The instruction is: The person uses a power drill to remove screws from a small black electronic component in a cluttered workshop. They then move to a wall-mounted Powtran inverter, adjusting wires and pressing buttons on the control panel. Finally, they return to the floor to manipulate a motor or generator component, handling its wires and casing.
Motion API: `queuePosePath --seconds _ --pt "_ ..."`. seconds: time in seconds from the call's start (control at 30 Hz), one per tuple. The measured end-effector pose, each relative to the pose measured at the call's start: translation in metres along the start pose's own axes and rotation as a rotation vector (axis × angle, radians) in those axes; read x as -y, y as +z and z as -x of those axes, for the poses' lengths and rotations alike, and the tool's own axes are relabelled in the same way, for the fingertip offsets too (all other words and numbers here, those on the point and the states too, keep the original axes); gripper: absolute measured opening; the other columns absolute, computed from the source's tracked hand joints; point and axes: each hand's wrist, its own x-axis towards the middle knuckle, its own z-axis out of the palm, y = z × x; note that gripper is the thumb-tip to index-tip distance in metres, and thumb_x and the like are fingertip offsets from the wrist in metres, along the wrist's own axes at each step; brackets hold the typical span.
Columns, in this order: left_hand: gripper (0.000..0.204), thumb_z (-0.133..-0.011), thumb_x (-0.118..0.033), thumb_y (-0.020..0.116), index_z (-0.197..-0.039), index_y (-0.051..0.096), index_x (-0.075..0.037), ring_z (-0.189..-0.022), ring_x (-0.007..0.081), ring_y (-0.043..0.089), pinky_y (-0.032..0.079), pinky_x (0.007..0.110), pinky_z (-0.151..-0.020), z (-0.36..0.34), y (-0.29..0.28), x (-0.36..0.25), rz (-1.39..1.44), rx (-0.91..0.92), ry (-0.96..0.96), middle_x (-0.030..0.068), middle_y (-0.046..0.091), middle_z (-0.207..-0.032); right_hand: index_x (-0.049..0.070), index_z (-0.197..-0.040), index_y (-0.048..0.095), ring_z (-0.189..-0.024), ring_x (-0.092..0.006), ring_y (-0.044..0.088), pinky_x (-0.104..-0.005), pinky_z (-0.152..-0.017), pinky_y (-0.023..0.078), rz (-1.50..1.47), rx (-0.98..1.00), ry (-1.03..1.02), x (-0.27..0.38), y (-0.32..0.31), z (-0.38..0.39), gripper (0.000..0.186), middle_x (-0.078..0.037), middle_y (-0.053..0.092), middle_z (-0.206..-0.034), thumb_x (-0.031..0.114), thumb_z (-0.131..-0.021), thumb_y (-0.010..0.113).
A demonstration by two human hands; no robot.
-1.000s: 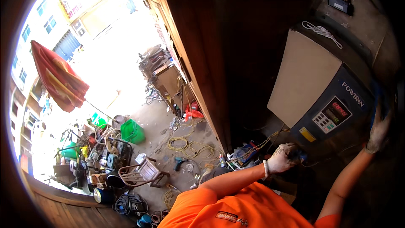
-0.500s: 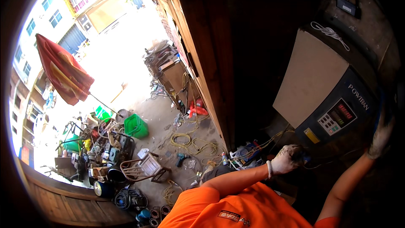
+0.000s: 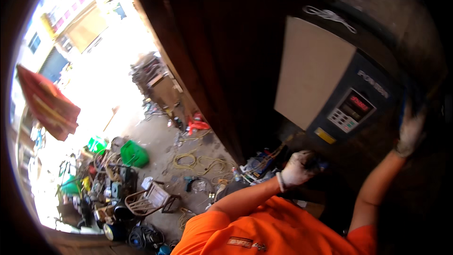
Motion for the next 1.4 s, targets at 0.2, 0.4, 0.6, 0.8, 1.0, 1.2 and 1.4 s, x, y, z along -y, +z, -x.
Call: queuePosePath --seconds 0.2,0.4,0.6,0.8,1.0,1.2,1.4 --pt "0.018 -0.080 -0.010 0.073 -0.096 0.069 0.000 -0.076 0.0228 0.068 0.053 0.033 -0.069 0.003 -0.005 0.006 0.036 0.019 -0.032 0.0123 0.070 -0.086 0.000 -0.115 0.063 -0.094 -0.0149 0.065 -0.0275 -0.086 0.050 -0.301 -0.026 0.126 0.088 0.028 -0.023 0.023 -0.010 0.070 -0.105 0.014 -0.096 0.061" --pt "0.019 -0.081 -0.009 0.071 -0.097 0.069 0.000 -0.077 0.0198 0.067 0.052 0.031 -0.071 0.002 0.001 0.003 0.054 0.067 -0.016 0.0105 0.070 -0.087 0.001 -0.106 0.067 -0.087 -0.0141 0.065 -0.0282 -0.081 0.050 -0.284 -0.035 0.199 0.097 0.019 -0.025 0.017 -0.009 0.070 -0.097 0.012 -0.094 0.063" --pt "0.020 -0.082 -0.011 0.069 -0.098 0.069 0.000 -0.076 0.0179 0.066 0.051 0.030 -0.071 0.003 -0.002 -0.004 0.011 0.044 -0.013 0.0104 0.070 -0.086 0.000 -0.103 0.066 -0.086 -0.0232 0.065 -0.0322 -0.081 0.050 -0.303 -0.086 0.056 0.091 0.025 -0.027 0.015 -0.013 0.066 -0.096 0.009 -0.092 0.063" --pt "0.020 -0.084 -0.016 0.072 -0.096 0.070 0.000 -0.073 0.0153 0.064 0.050 0.029 -0.067 0.000 0.000 -0.009 0.034 0.029 -0.016 0.0088 0.069 -0.083 0.000 -0.103 0.066 -0.086 -0.0238 0.066 -0.0323 -0.081 0.051 -0.313 -0.094 0.088 0.092 0.024 -0.026 0.016 -0.013 0.067 -0.095 0.010 -0.092 0.062" --pt "0.018 -0.084 -0.014 0.073 -0.097 0.070 -0.002 -0.073 0.0129 0.063 0.051 0.029 -0.067 0.002 0.001 0.005 0.035 0.034 -0.048 0.0073 0.070 -0.084 0.001 -0.109 0.065 -0.090 -0.0204 0.066 -0.0313 -0.082 0.052 -0.216 -0.071 0.020 0.086 0.027 -0.027 0.019 -0.011 0.068 -0.099 0.009 -0.093 0.061" --pt "0.027 -0.075 -0.017 0.078 -0.091 0.065 0.001 -0.075 0.0327 0.063 0.051 0.039 -0.067 0.003 -0.001 -0.004 -0.067 -0.007 -0.061 0.0176 0.065 -0.086 -0.008 -0.123 0.060 -0.104 -0.0256 0.064 -0.0337 -0.090 0.050 -0.233 -0.207 0.032 0.094 0.006 0.016 0.035 -0.017 0.065 -0.121 0.014 -0.097 0.053" --pt "0.024 -0.077 -0.018 0.075 -0.086 0.060 -0.002 -0.071 0.0344 0.058 0.047 0.040 -0.063 0.006 -0.003 0.008 -0.008 -0.014 0.086 0.0162 0.060 -0.078 -0.006 -0.116 0.062 -0.074 -0.0189 0.061 -0.0284 -0.066 0.048 -0.343 0.177 0.214 0.134 -0.020 0.111 0.049 -0.017 0.066 -0.108 0.037 -0.093 0.055"
